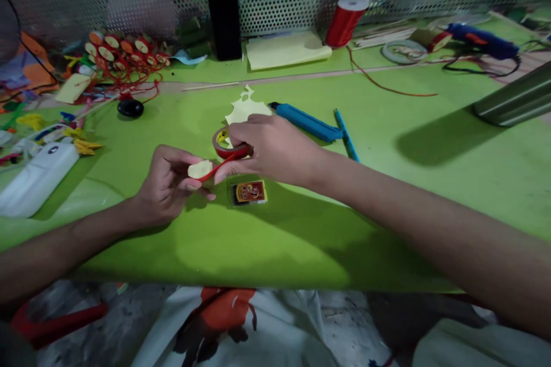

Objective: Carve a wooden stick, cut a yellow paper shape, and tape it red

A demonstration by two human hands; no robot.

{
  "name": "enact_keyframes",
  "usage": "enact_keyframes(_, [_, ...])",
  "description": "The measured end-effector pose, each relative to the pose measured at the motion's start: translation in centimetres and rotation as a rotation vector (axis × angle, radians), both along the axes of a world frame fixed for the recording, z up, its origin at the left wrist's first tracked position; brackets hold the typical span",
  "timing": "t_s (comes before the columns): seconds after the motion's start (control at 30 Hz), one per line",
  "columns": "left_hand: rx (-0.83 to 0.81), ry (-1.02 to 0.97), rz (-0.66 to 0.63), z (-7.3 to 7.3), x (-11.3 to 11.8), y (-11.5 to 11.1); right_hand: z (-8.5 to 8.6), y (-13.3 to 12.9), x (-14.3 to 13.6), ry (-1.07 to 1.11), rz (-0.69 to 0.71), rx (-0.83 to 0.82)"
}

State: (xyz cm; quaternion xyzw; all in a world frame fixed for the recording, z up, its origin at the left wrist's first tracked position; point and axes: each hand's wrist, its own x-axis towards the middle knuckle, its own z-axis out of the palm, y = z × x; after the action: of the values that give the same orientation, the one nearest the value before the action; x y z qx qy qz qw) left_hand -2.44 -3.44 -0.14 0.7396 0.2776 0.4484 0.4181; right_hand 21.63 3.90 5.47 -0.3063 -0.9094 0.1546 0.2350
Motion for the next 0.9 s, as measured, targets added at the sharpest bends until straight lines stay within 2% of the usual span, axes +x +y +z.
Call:
enact_keyframes(0.2, [0.036, 0.009, 0.046, -0.6, -0.1, -0.2, -0.1, -0.5, -0.3, -0.009, -0.061, -0.16])
enact_keyframes(0.33, [0.065, 0.135, 0.04, -1.2, -1.0, -0.2, -0.1, -0.2, -0.2, -0.024, -0.008, -0.191])
enact_keyframes(0.47, [0.022, 0.298, -0.021, -0.3, -1.3, 0.1, 0.1, 0.5, -0.2, -0.059, 0.062, -0.176])
enact_keyframes(0.67, [-0.114, 0.421, -0.114, 1.5, -1.0, 0.7, 1.3, 0.9, -0.7, -0.146, 0.107, -0.084])
enact_keyframes(0.9, [-0.112, 0.454, -0.145, 1.8, -1.2, 0.9, 2.8, 0.8, -1.0, -0.207, 0.156, 0.012])
